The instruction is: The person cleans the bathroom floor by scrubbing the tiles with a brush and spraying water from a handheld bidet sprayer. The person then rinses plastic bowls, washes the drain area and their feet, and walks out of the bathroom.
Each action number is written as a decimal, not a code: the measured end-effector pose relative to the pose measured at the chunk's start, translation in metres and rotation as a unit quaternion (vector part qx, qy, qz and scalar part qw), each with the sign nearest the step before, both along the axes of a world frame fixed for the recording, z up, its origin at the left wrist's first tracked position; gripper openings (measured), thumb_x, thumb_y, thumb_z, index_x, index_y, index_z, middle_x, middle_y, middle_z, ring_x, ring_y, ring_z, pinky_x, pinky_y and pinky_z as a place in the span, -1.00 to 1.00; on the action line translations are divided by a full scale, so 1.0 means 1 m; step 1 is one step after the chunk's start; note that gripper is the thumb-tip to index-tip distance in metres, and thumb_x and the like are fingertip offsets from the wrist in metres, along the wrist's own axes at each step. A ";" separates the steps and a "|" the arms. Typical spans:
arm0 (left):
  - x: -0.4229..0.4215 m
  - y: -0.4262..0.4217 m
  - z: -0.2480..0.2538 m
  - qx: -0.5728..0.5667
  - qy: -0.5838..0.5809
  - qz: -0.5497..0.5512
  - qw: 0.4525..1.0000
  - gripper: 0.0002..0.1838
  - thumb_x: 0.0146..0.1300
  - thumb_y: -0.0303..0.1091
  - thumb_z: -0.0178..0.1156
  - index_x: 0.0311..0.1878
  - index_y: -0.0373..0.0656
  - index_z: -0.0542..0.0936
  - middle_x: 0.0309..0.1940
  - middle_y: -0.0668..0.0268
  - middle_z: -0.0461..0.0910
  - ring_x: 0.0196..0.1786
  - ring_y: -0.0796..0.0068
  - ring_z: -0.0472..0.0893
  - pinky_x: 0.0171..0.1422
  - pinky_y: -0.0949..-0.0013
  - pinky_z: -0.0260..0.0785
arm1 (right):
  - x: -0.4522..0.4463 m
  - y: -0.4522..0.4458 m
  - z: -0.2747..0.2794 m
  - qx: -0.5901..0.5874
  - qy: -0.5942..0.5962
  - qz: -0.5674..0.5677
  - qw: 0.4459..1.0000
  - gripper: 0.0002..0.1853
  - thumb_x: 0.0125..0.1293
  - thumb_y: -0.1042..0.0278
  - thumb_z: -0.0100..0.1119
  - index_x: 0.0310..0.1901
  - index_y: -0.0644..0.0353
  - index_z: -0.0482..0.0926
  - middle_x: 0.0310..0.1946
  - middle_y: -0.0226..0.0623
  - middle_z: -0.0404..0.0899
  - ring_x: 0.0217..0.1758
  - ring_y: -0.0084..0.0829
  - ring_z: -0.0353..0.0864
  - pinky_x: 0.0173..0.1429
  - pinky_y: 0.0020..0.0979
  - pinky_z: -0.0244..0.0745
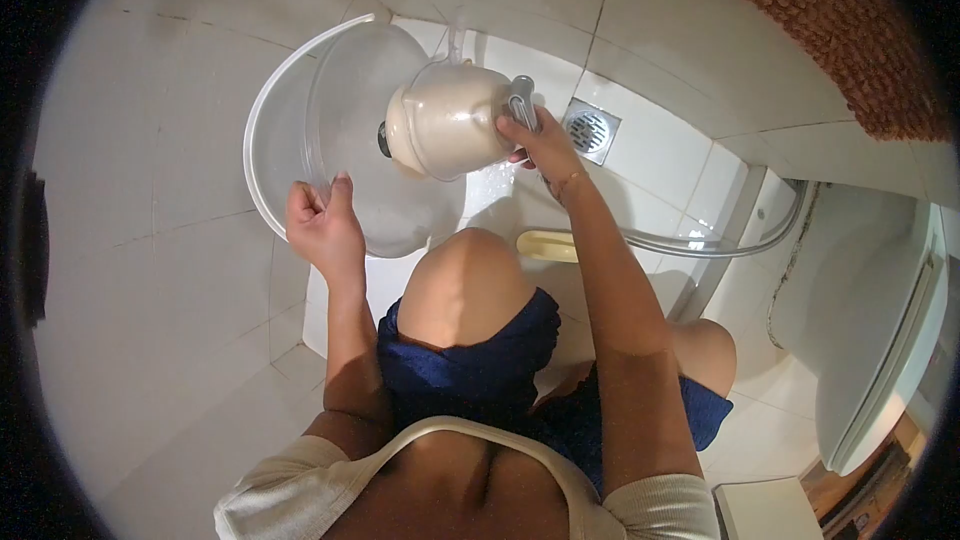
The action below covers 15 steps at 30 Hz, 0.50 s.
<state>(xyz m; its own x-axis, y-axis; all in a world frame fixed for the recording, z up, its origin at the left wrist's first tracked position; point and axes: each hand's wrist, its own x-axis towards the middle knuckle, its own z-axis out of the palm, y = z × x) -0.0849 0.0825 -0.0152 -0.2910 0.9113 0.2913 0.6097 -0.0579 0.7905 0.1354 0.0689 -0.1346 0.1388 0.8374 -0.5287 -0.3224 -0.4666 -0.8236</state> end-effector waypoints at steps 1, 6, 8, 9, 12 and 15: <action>0.002 0.000 0.002 0.017 0.022 -0.006 1.000 -0.54 0.02 -0.52 0.26 -0.66 -0.10 0.10 -0.69 0.56 0.04 -0.58 0.72 0.05 -0.53 0.56 -0.09 | -0.001 -0.001 0.000 0.001 0.002 -0.004 1.000 -0.29 -0.02 -0.12 0.33 0.07 0.19 0.36 -0.33 -0.40 0.47 -0.52 -0.65 0.40 -0.44 -0.64 0.31; -0.009 0.004 0.005 0.026 0.000 -0.017 1.000 -0.58 -0.08 -0.52 0.26 -0.67 -0.12 0.12 -0.69 0.48 0.08 -0.58 0.61 0.07 -0.51 0.49 -0.03 | 0.001 0.000 0.002 0.017 0.002 -0.014 1.000 -0.30 -0.05 -0.12 0.36 0.02 0.19 0.39 -0.34 -0.40 0.47 -0.50 -0.67 0.37 -0.44 -0.62 0.34; -0.030 0.014 0.008 -0.018 -0.154 -0.016 0.988 -0.64 -0.14 -0.60 0.20 -0.65 -0.10 0.16 -0.65 0.47 0.20 -0.56 0.59 0.17 -0.44 0.50 0.12 | 0.004 -0.002 0.031 0.017 -0.051 -0.032 0.998 -0.34 -0.08 -0.10 0.38 -0.05 0.20 0.43 -0.38 -0.42 0.46 -0.48 -0.68 0.36 -0.43 -0.61 0.35; -0.040 0.019 0.006 -0.016 -0.155 -0.013 0.988 -0.64 -0.14 -0.60 0.20 -0.65 -0.10 0.16 -0.65 0.47 0.20 -0.56 0.59 0.17 -0.44 0.50 0.12 | 0.007 -0.002 0.051 0.019 -0.053 -0.028 0.998 -0.34 -0.08 -0.10 0.38 -0.05 0.20 0.43 -0.38 -0.42 0.46 -0.48 -0.68 0.36 -0.43 -0.61 0.35; -0.080 0.030 -0.023 -0.076 -0.426 0.022 0.901 -0.79 -0.19 -0.63 0.04 -0.44 -0.15 0.31 -0.42 0.29 0.45 -0.33 0.37 0.49 -0.04 0.24 0.41 | 0.010 0.001 0.110 0.053 -0.100 0.050 0.992 -0.43 -0.07 -0.07 0.38 -0.15 0.20 0.49 -0.44 -0.47 0.46 -0.49 -0.67 0.36 -0.44 -0.62 0.34; -0.094 0.037 -0.053 -0.100 -0.538 0.066 0.835 -0.78 -0.21 -0.59 0.04 -0.41 -0.15 0.34 -0.42 0.27 0.46 -0.28 0.33 0.50 -0.03 0.20 0.42 | -0.001 0.015 0.139 0.098 -0.122 0.127 0.980 -0.45 -0.06 -0.08 0.36 -0.20 0.22 0.51 -0.46 -0.46 0.48 -0.48 -0.66 0.37 -0.45 -0.61 0.32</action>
<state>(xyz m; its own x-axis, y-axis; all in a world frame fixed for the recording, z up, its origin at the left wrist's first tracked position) -0.1784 0.1193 -0.0686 -0.3887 0.8495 -0.3567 -0.4680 0.1514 0.8707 0.1347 0.0841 0.0044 0.0150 0.9433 -0.3316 0.0010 -0.3317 -0.9434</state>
